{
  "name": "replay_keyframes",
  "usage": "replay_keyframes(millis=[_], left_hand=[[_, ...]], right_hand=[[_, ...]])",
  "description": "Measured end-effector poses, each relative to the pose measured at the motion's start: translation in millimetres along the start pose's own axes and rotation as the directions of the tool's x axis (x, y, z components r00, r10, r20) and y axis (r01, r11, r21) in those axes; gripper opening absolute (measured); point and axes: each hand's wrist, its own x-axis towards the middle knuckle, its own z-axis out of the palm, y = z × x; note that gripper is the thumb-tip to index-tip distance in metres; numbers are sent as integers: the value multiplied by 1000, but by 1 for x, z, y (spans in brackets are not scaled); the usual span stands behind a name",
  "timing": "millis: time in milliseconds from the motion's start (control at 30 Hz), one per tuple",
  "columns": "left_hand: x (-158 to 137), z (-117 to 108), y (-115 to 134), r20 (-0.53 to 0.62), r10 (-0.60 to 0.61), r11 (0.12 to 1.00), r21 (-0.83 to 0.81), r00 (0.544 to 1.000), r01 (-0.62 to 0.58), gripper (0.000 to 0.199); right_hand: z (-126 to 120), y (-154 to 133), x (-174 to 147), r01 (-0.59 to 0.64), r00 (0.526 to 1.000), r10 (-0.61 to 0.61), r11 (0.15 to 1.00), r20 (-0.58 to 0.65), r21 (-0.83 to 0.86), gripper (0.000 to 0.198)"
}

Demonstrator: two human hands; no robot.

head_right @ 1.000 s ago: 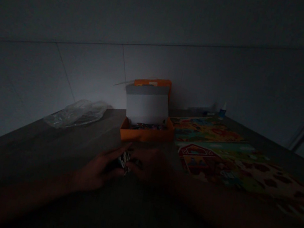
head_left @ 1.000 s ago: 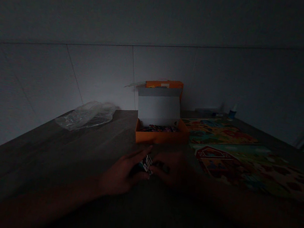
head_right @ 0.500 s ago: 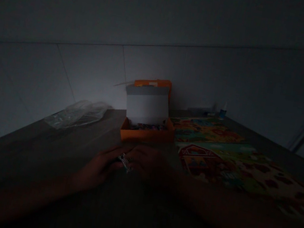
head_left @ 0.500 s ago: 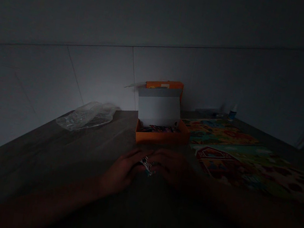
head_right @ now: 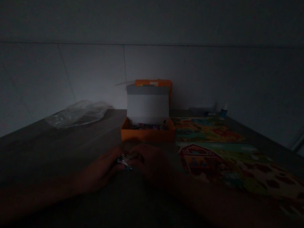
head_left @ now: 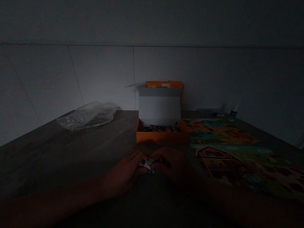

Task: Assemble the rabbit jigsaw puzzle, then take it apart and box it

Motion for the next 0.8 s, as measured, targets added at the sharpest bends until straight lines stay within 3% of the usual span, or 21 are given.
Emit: replay_keyframes(millis=[267,467,567,700,800], left_hand=[[1,0,7,-15,-74,992,104,997,75,6],[2,0,8,48,-132,975,184,990,121,9],[2,1,5,49,-109,978,186,993,98,9],[1,0,1,28,-36,993,112,999,33,12],[1,0,1,30,-6,999,47,1000,5,14]], right_hand=[[2,-1,-2,2,990,22,984,136,-178,23],[4,-8,-3,54,959,35,952,280,-303,19],[4,-9,-2,75,952,25,947,306,-311,17],[2,-9,0,-43,954,119,962,274,-269,15],[2,-8,0,-56,953,122,971,278,-234,16]])
